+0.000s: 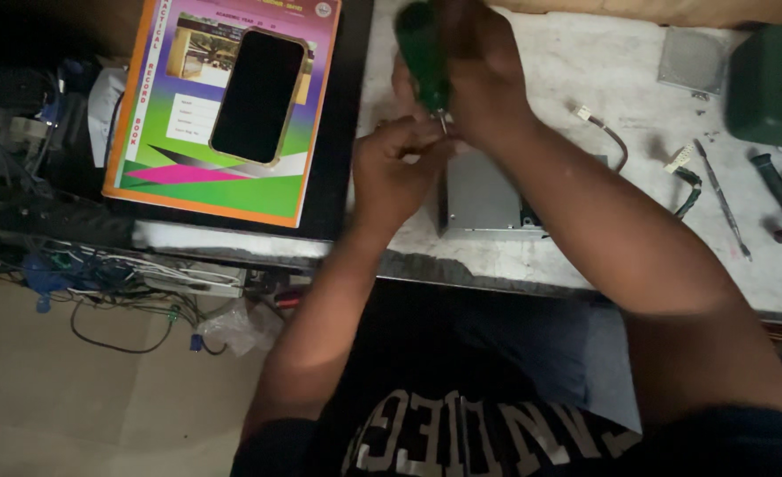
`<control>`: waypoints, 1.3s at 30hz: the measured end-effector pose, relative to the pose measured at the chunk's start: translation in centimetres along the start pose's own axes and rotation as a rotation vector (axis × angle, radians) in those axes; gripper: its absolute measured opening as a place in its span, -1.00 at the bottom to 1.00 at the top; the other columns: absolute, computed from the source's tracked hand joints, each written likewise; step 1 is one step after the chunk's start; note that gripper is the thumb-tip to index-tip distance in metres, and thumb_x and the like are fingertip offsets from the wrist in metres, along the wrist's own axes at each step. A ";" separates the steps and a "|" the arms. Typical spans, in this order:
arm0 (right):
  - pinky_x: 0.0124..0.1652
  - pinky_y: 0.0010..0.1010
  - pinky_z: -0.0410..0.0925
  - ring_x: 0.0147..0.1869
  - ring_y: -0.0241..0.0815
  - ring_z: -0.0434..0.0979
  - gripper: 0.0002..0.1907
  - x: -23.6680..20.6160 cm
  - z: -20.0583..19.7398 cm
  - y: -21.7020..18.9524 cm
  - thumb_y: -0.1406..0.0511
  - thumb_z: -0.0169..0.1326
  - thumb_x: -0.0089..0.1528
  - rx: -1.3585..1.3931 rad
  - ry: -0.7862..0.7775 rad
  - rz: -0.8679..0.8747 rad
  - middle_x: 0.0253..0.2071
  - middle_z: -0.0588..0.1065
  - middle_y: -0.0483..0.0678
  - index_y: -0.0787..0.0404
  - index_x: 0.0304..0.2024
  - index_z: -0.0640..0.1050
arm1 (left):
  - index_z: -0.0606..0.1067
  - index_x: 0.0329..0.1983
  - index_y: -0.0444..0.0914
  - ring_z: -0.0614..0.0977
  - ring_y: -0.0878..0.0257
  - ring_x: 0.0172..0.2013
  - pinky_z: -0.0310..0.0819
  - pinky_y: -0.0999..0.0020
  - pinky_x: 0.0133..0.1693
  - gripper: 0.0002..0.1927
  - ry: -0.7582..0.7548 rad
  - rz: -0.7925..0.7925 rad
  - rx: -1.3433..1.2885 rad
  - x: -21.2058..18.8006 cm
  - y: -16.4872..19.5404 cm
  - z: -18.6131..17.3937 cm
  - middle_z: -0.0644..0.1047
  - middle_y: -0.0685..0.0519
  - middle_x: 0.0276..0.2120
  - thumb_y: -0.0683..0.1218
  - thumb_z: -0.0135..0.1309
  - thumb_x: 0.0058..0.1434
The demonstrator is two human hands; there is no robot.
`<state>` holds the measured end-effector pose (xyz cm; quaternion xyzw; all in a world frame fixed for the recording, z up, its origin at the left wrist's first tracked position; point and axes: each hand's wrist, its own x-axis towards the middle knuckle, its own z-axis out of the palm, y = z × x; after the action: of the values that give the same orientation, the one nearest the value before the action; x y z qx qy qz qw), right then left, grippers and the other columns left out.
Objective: The person uses a green-handled screwdriver to unscrew the casing of a computer power supply unit on a workbench, repositioning the unit and removing screws from its sides. They occasionally touch a smartphone lying on a record book beside the work area.
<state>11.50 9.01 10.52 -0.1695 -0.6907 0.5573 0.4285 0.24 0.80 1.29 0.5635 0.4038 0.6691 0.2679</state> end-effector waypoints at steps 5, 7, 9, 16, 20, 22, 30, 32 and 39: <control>-0.27 -0.49 0.40 -0.26 -0.25 0.53 -0.77 0.3 -1.3 1.2 0.33 -0.17 0.54 -0.408 0.041 -0.316 -0.30 0.54 0.08 0.33 -0.02 0.51 | 0.54 -0.37 -0.33 0.62 0.44 -0.40 0.55 0.53 -0.32 -0.78 0.048 0.006 0.031 0.4 0.8 0.5 0.61 0.06 -0.42 -0.29 0.43 0.10; -0.28 -0.45 0.42 -0.27 -0.23 0.55 -0.84 0.0 -1.2 1.4 0.38 -0.12 0.51 -0.280 0.029 -0.272 -0.28 0.55 0.11 0.34 -0.03 0.47 | 0.50 -0.38 -0.33 0.62 0.43 -0.38 0.58 0.52 -0.29 -0.75 0.031 -0.034 0.029 0.7 0.8 0.7 0.61 0.07 -0.42 -0.29 0.42 0.11; -0.30 -0.42 0.43 -0.27 -0.21 0.57 -0.92 -0.3 -0.9 1.3 0.43 -0.08 0.49 -0.154 0.021 -0.226 -0.25 0.56 0.15 0.35 -0.03 0.44 | 0.49 -0.37 -0.34 0.61 0.42 -0.37 0.57 0.50 -0.26 -0.75 0.018 -0.043 0.041 0.8 0.8 0.8 0.60 0.07 -0.41 -0.29 0.41 0.11; -0.17 -0.44 0.46 -0.21 -0.25 0.57 -0.81 0.8 -1.2 0.0 0.35 -0.21 0.55 0.033 -0.260 -0.155 0.03 0.61 0.22 0.33 -0.02 0.43 | 0.55 0.00 -0.33 0.69 0.40 -0.19 0.58 0.48 -0.13 -0.75 -0.081 -0.061 -0.041 0.4 1.1 -0.1 0.66 0.05 -0.22 -0.32 0.23 0.27; -0.10 -0.41 0.44 -0.12 -0.24 0.53 -0.77 0.7 -2.0 0.4 0.36 -0.22 0.42 -0.078 -0.264 -0.204 0.04 0.58 0.20 0.36 -0.03 0.45 | 0.58 0.09 -0.31 0.75 0.36 -0.12 0.67 0.46 -0.05 -0.69 -0.056 -0.015 -0.001 0.2 1.0 0.0 0.70 0.00 -0.15 -0.34 0.21 0.29; -0.11 -0.45 0.43 -0.14 -0.26 0.54 -0.78 0.6 -2.2 0.9 0.40 -0.19 0.41 -0.035 -0.257 -0.145 -0.04 0.62 0.14 0.35 -0.01 0.46 | 0.60 0.02 -0.32 0.75 0.33 -0.15 0.69 0.46 -0.10 -0.73 -0.019 0.014 0.011 0.2 0.9 0.2 0.70 -0.01 -0.16 -0.33 0.28 0.25; -0.11 -0.29 0.40 -0.12 -0.09 0.57 -0.86 1.0 -3.1 -3.5 0.40 0.04 0.45 -0.719 -0.176 -0.300 -0.13 0.56 -0.05 0.19 0.05 0.55 | 0.59 -0.09 -0.36 0.66 0.40 -0.21 0.59 0.52 -0.21 -0.81 0.116 0.028 -0.042 0.5 1.4 -0.4 0.63 0.03 -0.18 -0.32 0.30 0.25; -0.13 -0.18 0.41 -0.16 -0.01 0.59 -0.85 -0.8 -3.5 -5.8 0.36 0.11 0.38 -1.155 -0.210 -0.113 -0.11 0.61 0.02 0.17 -0.01 0.62 | 0.62 -0.03 -0.37 0.52 0.46 -0.31 0.40 0.59 -0.31 -0.76 0.189 0.027 0.063 0.2 1.8 -0.7 0.60 0.06 -0.25 -0.32 0.33 0.24; -0.21 -0.11 0.44 -0.18 0.08 0.60 -0.77 -5.0 -1.7 -6.5 0.31 0.24 0.13 -1.133 -0.412 0.031 -0.17 0.60 0.03 0.18 -0.16 0.65 | 0.58 0.06 -0.37 0.57 0.50 -0.28 0.46 0.60 -0.21 -0.73 0.273 -0.002 -0.053 0.1 2.1 -0.3 0.58 0.11 -0.26 -0.32 0.29 0.30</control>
<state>17.32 4.44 14.43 -0.2700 -0.9464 0.1300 0.1206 0.11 -0.34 3.06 0.4597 0.4191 0.7497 0.2258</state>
